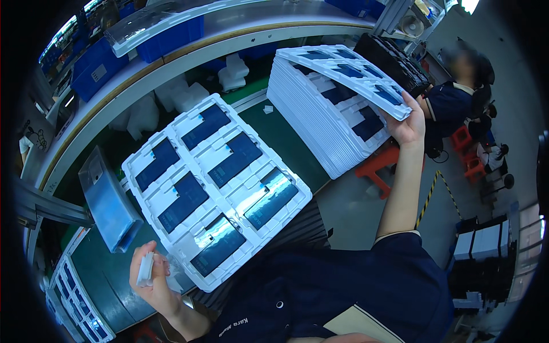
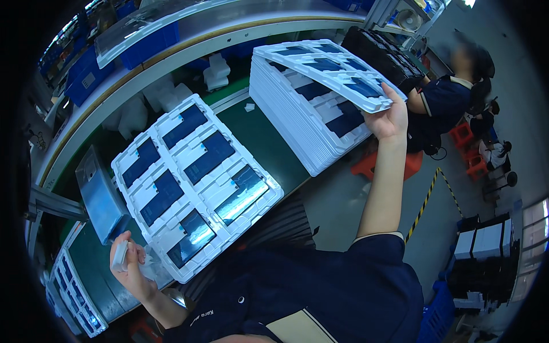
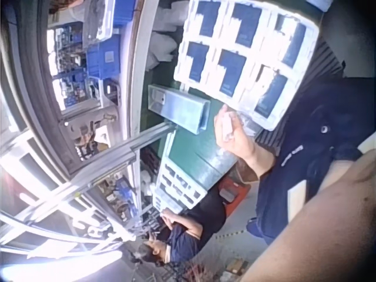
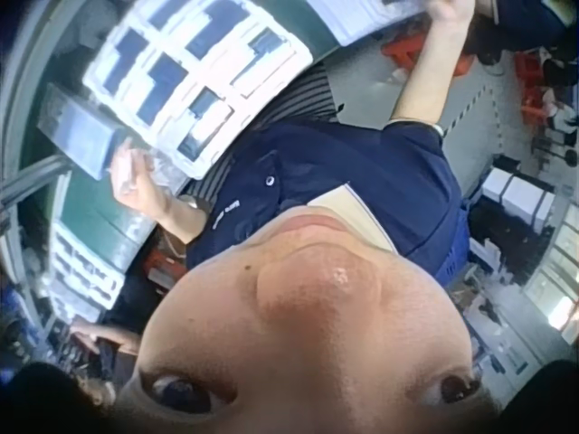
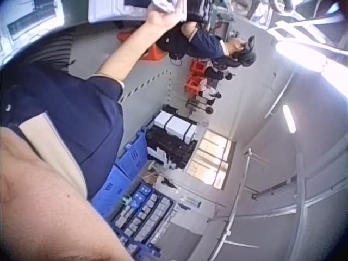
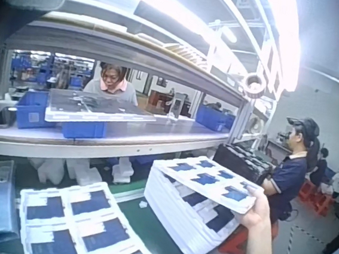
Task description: The person wipes the surface of multiple dark rectangular electronic components, likely batteries, arranged in a white plastic tray. Using a white cloth, the person cleans each component individually, moving systematically across the tray. The person then stacks the cleaned tray onto a pile of similar trays.
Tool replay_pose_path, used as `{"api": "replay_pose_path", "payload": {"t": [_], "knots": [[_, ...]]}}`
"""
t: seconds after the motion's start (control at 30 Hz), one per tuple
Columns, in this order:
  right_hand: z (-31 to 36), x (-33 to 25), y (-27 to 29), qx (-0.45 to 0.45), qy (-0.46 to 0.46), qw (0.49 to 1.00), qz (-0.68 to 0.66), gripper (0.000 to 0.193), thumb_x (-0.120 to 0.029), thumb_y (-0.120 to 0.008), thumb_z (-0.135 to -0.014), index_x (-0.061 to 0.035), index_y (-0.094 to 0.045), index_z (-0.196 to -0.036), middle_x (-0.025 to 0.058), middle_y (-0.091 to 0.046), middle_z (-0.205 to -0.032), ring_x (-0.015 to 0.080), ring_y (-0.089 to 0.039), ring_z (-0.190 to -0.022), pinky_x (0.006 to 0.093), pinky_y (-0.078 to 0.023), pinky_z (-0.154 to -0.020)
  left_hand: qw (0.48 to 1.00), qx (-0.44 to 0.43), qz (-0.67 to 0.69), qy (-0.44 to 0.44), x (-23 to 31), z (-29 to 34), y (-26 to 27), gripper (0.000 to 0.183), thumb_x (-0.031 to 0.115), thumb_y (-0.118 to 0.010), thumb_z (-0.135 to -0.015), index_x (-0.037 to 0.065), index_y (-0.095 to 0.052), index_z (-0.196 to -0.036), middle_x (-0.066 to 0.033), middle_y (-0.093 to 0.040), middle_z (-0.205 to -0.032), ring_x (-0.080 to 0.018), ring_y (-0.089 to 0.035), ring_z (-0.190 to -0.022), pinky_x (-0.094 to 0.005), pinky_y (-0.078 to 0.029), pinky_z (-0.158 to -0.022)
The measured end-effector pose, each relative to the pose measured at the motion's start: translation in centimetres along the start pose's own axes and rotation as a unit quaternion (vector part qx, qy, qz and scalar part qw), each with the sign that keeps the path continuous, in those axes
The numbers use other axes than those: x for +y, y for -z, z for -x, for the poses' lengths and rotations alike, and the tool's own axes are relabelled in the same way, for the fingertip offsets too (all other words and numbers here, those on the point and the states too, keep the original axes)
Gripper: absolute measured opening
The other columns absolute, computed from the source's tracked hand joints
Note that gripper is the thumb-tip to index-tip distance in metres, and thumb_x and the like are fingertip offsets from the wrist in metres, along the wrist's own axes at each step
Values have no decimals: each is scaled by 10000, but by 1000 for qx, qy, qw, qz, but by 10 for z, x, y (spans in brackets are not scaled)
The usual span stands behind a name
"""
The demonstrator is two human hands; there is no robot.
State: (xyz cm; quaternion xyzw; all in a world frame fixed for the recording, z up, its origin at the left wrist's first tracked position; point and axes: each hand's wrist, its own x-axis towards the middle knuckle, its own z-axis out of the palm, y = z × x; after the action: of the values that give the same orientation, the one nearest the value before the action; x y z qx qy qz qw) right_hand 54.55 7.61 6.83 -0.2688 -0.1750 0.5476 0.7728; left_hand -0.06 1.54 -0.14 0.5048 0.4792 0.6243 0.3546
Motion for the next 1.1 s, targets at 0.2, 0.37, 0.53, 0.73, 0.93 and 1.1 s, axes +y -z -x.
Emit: {"api": "replay_pose_path", "payload": {"t": [0.2,0.37,0.53,0.73,0.93,1.1], "knots": [[17,58,-20,6,-2,1000,-22,340,-62,-482,-926,38,-465,-1251,189,-583,-1216,291,-594,-1112,440,-493,-963,1000,-17,-20,-6,4,3,3,181,2,-575,-846,-49,-623,-1013,-53,-493,-772,-79,-448,-587,-200,-321,-510],[70,107,-41,-68,-23,996,-60,359,-109,-472,-947,39,-443,-1272,181,-579,-1228,270,-587,-1126,416,-478,-972,999,-10,-32,-9,7,2,3,183,3,-581,-844,-46,-624,-1015,-46,-487,-755,-78,-443,-578,-197,-311,-507],[118,157,-53,-96,-73,993,15,501,-129,-511,-917,24,-345,-1365,186,-492,-1331,323,-496,-1228,493,-395,-1035,997,-14,-77,16,10,2,-4,202,18,-586,-850,-44,-630,-1037,-86,-598,-848,-62,-447,-592,-185,-313,-519],[149,209,-61,-138,-215,967,-1,463,-69,-577,-909,-16,-409,-1336,128,-570,-1223,249,-586,-1106,428,-470,-967,995,-57,-55,59,8,8,-12,340,73,-594,-857,-50,-573,-1174,-167,-651,-1067,-41,-456,-604,-180,-345,-539],[169,240,-87,-153,-373,914,-48,460,-111,-581,-924,-45,-416,-1348,109,-558,-1254,226,-572,-1136,429,-492,-948,985,-76,-32,151,17,12,-6,553,107,-638,-845,-87,-447,-1327,-203,-591,-1181,-104,-561,-777,-229,-445,-717],[174,259,-91,-206,-452,868,4,433,-209,-588,-937,-38,-457,-1312,132,-587,-1213,232,-610,-1078,394,-538,-861,992,-55,-18,113,-3,20,6,541,75,-626,-863,-89,-429,-1339,-164,-563,-1226,-191,-563,-1056,-291,-416,-937]]}}
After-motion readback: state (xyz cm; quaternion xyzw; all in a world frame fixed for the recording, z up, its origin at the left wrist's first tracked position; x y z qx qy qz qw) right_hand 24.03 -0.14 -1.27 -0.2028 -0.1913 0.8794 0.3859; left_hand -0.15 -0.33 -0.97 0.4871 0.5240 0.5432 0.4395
